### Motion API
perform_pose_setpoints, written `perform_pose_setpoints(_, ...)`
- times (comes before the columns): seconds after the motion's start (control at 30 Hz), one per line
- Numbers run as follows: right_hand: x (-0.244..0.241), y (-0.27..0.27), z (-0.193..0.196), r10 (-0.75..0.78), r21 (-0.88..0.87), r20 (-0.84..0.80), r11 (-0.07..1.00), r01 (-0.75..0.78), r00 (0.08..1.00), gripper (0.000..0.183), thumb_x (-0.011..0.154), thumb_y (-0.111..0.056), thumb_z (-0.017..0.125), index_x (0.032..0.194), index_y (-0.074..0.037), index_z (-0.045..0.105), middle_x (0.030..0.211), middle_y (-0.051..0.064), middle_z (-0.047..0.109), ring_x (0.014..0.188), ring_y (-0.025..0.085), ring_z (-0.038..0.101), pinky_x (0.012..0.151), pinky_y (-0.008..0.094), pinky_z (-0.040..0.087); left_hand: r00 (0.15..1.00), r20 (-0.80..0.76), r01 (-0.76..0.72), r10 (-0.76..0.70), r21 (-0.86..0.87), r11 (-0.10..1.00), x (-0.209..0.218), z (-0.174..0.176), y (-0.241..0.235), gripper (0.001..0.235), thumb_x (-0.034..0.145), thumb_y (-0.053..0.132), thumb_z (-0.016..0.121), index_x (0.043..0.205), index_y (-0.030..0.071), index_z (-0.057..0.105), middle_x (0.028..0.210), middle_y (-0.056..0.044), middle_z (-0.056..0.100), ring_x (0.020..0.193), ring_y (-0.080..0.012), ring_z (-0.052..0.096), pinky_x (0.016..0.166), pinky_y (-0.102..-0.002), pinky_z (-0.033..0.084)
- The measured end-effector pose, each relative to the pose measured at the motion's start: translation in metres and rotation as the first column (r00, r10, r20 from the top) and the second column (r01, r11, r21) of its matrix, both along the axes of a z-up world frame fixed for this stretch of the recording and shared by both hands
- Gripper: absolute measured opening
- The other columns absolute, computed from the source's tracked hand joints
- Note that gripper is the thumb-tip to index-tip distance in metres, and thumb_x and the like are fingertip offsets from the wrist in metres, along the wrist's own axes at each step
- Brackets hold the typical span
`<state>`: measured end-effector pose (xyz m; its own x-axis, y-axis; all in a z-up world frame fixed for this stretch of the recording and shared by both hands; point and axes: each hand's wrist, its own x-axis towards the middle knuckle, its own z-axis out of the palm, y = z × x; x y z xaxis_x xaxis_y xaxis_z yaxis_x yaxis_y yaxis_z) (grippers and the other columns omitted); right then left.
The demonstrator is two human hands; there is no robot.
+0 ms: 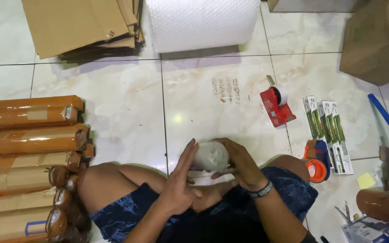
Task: The person sits on the floor and wraps small rectangular boxes in bubble wrap, then places them inside cardboard tubes. They use a tape dispenser to seal the ends of the tubes and stack the finished packages.
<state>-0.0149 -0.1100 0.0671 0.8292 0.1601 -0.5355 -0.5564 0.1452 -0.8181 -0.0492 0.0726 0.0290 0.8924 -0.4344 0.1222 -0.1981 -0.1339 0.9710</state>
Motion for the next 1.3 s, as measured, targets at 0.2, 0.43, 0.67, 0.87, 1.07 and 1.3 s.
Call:
perform_pose_setpoints(0.2, -0.012, -0.017, 0.011, 0.408, -0.571, 0.201, 0.787, -0.232, 0.891, 0.047, 0.072, -0.018, 0.066, 0.118, -0.012, 0.064, 0.092, -0.003, 0.07, 0.063, 0.006, 0.056, 0.057, 0.02, 0.049, 0.942, 0.333, -0.156, 0.05, 0.3, 0.941, 0.016, 0.008, -0.004, 0.09, 0.067, 0.056, 0.07, 0.133, 0.004, 0.039, 0.13, -0.012, 0.049, 0.115, -0.0318, 0.044, 0.097, -0.044, 0.038)
perform_pose_setpoints(0.43, -0.011, -0.01, 0.063, 0.754, -0.965, 0.017, 0.184, -0.187, 0.656, 0.034, 0.063, -0.045, 0.054, 0.088, -0.025, 0.066, 0.08, -0.004, 0.071, 0.075, 0.025, 0.065, 0.059, 0.042, 0.047, 0.975, 0.042, 0.206, -0.219, 0.198, 0.958, 0.029, 0.001, -0.029, 0.078, 0.064, 0.036, 0.062, 0.13, 0.003, 0.038, 0.122, -0.014, 0.053, 0.109, -0.0303, 0.055, 0.089, -0.04, 0.043)
perform_pose_setpoints(0.67, -0.015, -0.015, 0.088, 0.732, -0.806, 0.59, 0.557, 0.2, 0.34, 0.023, 0.068, -0.018, 0.059, 0.089, -0.01, 0.063, 0.08, 0.004, 0.059, 0.069, 0.019, 0.055, 0.067, 0.031, 0.045, 0.981, 0.139, 0.12, -0.137, 0.123, 0.985, 0.029, -0.028, -0.024, 0.084, 0.063, 0.035, 0.067, 0.136, 0.006, 0.036, 0.118, -0.013, 0.055, 0.109, -0.0287, 0.051, 0.094, -0.038, 0.035)
perform_pose_setpoints(0.87, -0.024, -0.023, 0.062, 0.728, -0.729, 0.649, 0.513, 0.452, 0.221, 0.013, 0.08, -0.02, 0.064, 0.076, -0.009, 0.058, 0.087, 0.008, 0.054, 0.084, 0.029, 0.053, 0.077, 0.038, 0.043, 0.968, 0.252, -0.008, 0.011, -0.011, 1.0, 0.03, -0.059, -0.022, 0.084, 0.078, 0.058, 0.056, 0.137, 0.003, 0.034, 0.122, -0.016, 0.052, 0.111, -0.029, 0.05, 0.095, -0.039, 0.039)
perform_pose_setpoints(1.07, -0.03, -0.031, 0.007, 0.238, -0.375, 0.926, 0.686, 0.624, 0.295, 0.007, 0.078, -0.002, 0.062, 0.077, 0.0, 0.055, 0.073, 0.011, 0.057, 0.07, 0.026, 0.055, 0.082, 0.037, 0.043, 0.917, 0.382, -0.066, 0.113, -0.133, 0.989, 0.031, -0.047, -0.027, 0.089, 0.084, 0.033, 0.063, 0.145, 0.002, 0.007, 0.124, -0.02, 0.044, 0.112, -0.0301, 0.046, 0.099, -0.042, 0.037)
perform_pose_setpoints(1.3, -0.02, -0.031, -0.082, -0.008, -0.117, 0.902, 0.958, 0.263, 0.432, 0.056, 0.065, 0.001, 0.079, 0.114, 0.012, 0.054, 0.105, 0.023, 0.062, 0.101, 0.029, 0.06, 0.087, 0.046, 0.048, 0.869, 0.346, -0.201, 0.352, -0.402, 0.893, 0.036, -0.059, -0.044, 0.08, 0.067, 0.016, 0.081, 0.129, 0.0, 0.033, 0.126, -0.021, 0.037, 0.112, -0.0339, 0.05, 0.095, -0.046, 0.043)
